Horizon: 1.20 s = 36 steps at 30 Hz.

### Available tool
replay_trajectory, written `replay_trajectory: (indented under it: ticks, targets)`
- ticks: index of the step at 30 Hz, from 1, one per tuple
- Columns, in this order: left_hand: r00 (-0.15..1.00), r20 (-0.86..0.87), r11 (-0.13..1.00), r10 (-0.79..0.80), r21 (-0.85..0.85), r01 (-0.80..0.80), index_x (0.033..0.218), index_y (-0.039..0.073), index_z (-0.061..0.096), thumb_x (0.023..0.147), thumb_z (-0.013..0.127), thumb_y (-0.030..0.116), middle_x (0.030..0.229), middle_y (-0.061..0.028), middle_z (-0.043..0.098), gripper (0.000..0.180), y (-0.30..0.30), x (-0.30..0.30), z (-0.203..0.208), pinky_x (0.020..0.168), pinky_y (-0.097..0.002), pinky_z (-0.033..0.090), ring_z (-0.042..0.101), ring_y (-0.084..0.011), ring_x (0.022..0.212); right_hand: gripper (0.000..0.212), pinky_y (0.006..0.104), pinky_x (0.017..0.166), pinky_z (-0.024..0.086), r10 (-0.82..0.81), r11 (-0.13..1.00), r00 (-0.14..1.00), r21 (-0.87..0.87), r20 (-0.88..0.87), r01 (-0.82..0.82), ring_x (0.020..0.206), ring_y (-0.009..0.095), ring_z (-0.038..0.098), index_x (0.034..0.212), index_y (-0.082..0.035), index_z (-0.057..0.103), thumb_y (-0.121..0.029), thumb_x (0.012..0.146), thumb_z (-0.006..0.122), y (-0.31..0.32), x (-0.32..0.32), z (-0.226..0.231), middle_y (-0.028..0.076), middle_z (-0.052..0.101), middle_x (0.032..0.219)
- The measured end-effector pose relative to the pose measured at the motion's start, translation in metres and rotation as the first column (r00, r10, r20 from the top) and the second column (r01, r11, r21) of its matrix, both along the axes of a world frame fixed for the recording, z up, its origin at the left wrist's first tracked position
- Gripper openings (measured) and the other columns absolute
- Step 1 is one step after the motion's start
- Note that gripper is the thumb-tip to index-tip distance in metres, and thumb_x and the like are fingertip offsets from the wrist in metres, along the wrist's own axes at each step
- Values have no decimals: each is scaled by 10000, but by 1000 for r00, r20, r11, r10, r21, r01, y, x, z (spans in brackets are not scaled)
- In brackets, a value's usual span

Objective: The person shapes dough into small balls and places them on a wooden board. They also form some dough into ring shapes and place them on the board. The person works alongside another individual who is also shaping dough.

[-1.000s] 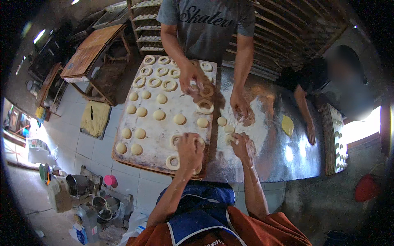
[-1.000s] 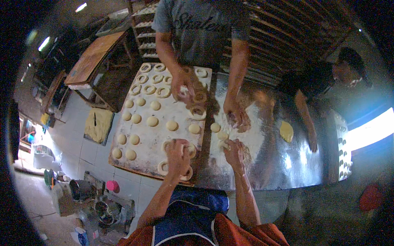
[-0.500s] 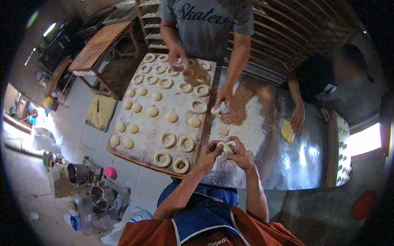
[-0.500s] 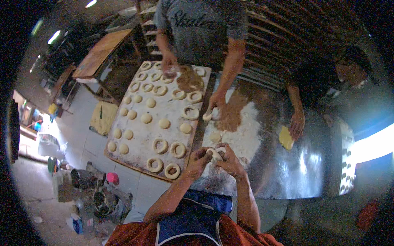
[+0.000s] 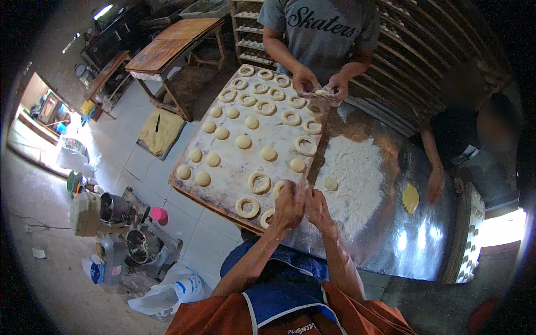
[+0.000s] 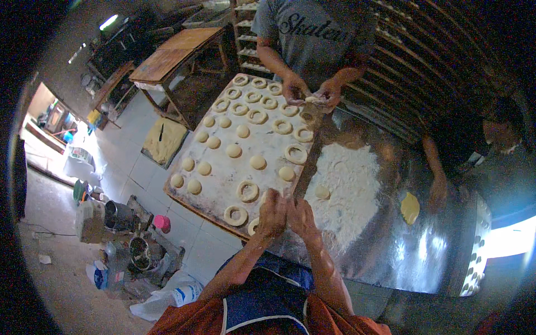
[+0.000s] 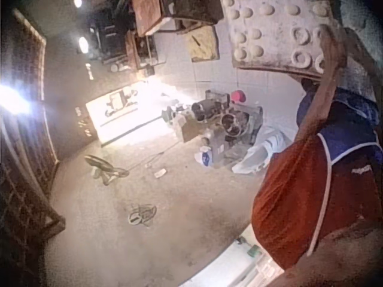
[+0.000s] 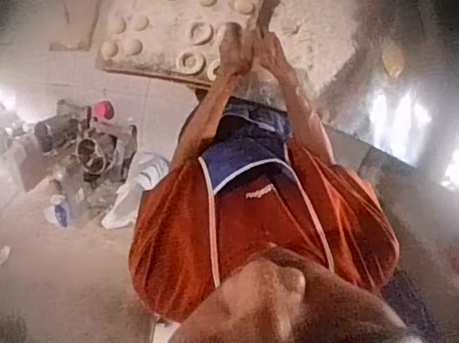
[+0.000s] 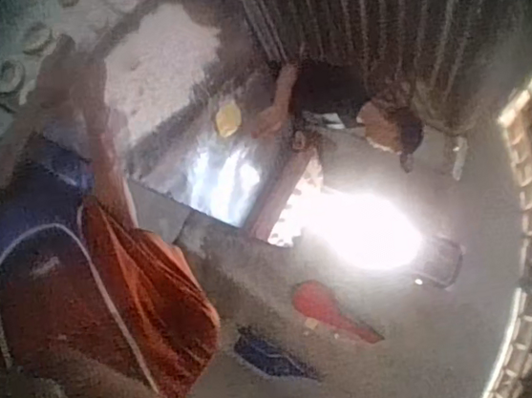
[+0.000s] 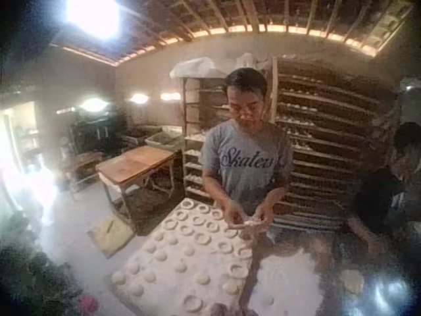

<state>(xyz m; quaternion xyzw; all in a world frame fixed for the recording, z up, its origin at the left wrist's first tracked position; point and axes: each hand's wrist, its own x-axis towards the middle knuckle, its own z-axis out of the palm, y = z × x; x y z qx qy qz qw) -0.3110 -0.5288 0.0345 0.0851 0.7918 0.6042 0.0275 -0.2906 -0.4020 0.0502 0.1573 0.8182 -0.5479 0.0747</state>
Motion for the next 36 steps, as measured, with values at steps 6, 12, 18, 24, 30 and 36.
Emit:
replay_trajectory:
  ticks: [6, 12, 18, 24, 30, 36]
  targets:
    - [986, -116, 863, 123, 504, -48, 844, 105, 434, 1050, 408, 429, 708, -95, 452, 384, -41, -29, -13, 603, -449, 411, 493, -290, 644, 562, 365, 842, 538, -227, 906, 966, -338, 121, 255, 908, 230, 654, 1196, 32, 610, -503, 1070, 489, -49, -20, -38, 156, 679, 996]
    - [897, 49, -91, -439, 991, -98, 897, 66, 510, 990, 606, 244, 796, -89, 582, 222, -98, -42, -45, 608, -433, 465, 572, -293, 679, 624, 373, 772, 486, -121, 981, 936, -182, -331, 63, 807, 218, 573, 1137, 40, 644, -556, 1059, 476, -109, -27, -10, 146, 629, 906]
    - [986, 96, 783, 139, 598, -169, 804, 82, 449, 1056, 491, 301, 673, -78, 456, 336, -136, -43, -21, 558, -322, 385, 476, -233, 598, 248, 460, 713, 470, 467, 861, 498, 504, -731, -68, 861, 353, 590, 1134, 0, 603, -216, 1020, 563, -138, -35, -5, 214, 641, 984]
    - [925, -320, 966, 206, -85, -244, 794, 19, 458, 862, 622, 194, 730, -165, 472, 249, -178, -48, -36, 608, -477, 379, 491, -400, 655, 340, 394, 759, 489, 231, 853, 937, -408, -264, -325, 826, 285, 585, 966, 12, 615, -318, 914, 680, -155, -53, -43, 166, 641, 883]
    - [896, -88, 865, 435, -234, -443, 950, 5, 609, 981, 561, 125, 880, -205, 623, 133, -204, -64, -18, 713, -500, 469, 607, -405, 796, 432, 457, 949, 465, 304, 928, 952, 218, 30, -304, 1014, 354, 602, 1200, 2, 658, -223, 835, 707, -185, -74, 24, 185, 654, 1012]
    - [928, -295, 880, 228, -346, -326, 1049, 3, 663, 892, 729, 125, 944, -162, 639, 210, -221, -51, -16, 769, -461, 515, 637, -365, 860, 511, 508, 940, 479, 552, 717, 705, 684, -445, -130, 1057, 428, 574, 1338, 23, 559, -202, 897, 682, -175, -121, -28, 250, 585, 1161]
